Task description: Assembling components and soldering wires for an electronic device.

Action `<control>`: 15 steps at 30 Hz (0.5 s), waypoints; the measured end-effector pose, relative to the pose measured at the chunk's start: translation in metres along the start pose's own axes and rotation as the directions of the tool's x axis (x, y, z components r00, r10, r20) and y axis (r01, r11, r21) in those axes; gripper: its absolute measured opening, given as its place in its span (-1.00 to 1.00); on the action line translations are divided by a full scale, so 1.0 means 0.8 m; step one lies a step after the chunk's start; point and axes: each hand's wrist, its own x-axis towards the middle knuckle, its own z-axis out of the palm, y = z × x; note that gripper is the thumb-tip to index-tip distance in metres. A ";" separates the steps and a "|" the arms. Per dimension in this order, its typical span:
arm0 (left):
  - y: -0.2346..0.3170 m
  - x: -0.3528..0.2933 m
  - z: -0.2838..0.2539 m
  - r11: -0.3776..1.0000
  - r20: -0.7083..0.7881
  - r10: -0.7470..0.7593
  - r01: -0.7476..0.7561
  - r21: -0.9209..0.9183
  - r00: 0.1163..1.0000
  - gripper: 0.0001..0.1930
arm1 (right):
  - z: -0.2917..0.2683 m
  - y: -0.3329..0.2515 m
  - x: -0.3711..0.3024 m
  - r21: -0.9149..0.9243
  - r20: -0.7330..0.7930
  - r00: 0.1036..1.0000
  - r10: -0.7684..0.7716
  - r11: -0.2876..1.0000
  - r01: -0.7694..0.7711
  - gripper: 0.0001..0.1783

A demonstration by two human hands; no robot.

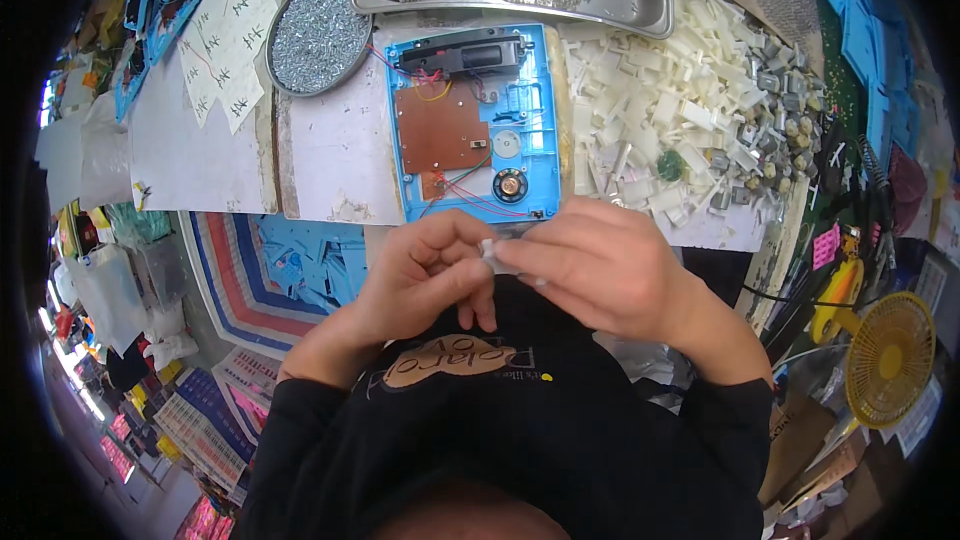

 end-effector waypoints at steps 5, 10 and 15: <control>0.035 0.071 -0.023 0.291 0.095 0.619 -0.340 0.894 0.780 -0.82 | -0.010 0.021 -0.054 0.683 -0.111 0.837 0.535 0.653 -0.327 -0.55; 0.044 0.118 -0.011 -0.157 0.222 0.511 -0.164 0.974 0.830 -0.72 | -0.016 0.030 -0.070 0.789 -0.148 0.785 0.602 0.550 -0.274 -0.60; 0.059 0.103 -0.025 -0.014 0.205 0.627 -0.253 0.967 0.751 -0.73 | -0.015 0.032 -0.047 0.450 -0.354 0.792 0.498 0.833 -0.323 -0.70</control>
